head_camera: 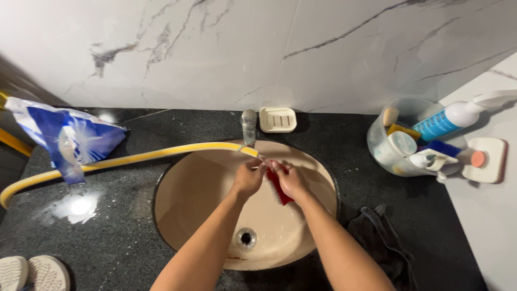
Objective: The person cleans a sink and the surrounding countertop area using a brush and a cloth, then rinses a cloth under a hose in the sink.
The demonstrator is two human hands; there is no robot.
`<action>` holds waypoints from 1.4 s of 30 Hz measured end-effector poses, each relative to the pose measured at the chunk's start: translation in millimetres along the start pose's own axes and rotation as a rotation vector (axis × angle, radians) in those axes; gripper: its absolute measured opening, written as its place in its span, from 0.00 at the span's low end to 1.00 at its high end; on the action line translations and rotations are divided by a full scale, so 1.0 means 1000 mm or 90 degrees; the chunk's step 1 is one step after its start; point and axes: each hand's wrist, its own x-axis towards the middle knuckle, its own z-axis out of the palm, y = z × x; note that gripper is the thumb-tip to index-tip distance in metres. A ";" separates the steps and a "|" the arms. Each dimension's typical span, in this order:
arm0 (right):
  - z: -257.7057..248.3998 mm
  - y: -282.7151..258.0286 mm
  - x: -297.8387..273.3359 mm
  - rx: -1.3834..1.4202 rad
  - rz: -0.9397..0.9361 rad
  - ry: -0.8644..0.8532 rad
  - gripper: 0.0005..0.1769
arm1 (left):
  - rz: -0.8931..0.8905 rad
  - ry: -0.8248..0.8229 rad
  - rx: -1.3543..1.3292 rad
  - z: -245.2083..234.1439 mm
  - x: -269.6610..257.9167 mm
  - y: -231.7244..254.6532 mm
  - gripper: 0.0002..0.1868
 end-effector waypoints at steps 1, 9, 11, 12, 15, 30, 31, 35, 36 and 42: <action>0.002 0.006 0.007 0.052 -0.011 0.035 0.30 | -0.004 0.003 -0.048 0.002 0.001 -0.002 0.17; 0.045 0.042 0.028 -0.511 -0.402 0.095 0.21 | -0.128 -0.059 -0.292 -0.006 0.008 -0.005 0.15; 0.030 0.035 0.037 -0.511 -0.350 0.122 0.20 | -0.133 -0.030 -0.250 -0.020 0.005 -0.009 0.15; 0.028 0.033 0.038 -0.481 -0.334 0.150 0.19 | -0.143 -0.015 -0.262 -0.025 0.005 -0.011 0.15; 0.050 0.041 0.024 -0.531 -0.417 0.159 0.18 | -0.165 0.016 -0.290 -0.031 0.008 -0.019 0.15; 0.037 0.038 0.043 -0.087 -0.238 0.096 0.21 | -0.213 0.023 -0.252 -0.022 0.013 -0.070 0.14; 0.042 0.049 0.036 -0.205 -0.363 0.124 0.20 | -0.217 0.022 -0.252 -0.017 0.014 -0.071 0.15; 0.055 0.051 0.050 -0.258 -0.155 0.053 0.24 | -0.240 0.034 -0.191 -0.019 0.004 -0.076 0.15; 0.047 0.047 0.057 -0.065 -0.092 -0.028 0.23 | -0.230 0.043 -0.189 -0.018 0.002 -0.075 0.15; 0.024 0.045 0.061 0.551 -0.018 -0.124 0.21 | -0.262 0.045 -0.194 -0.017 -0.010 -0.073 0.17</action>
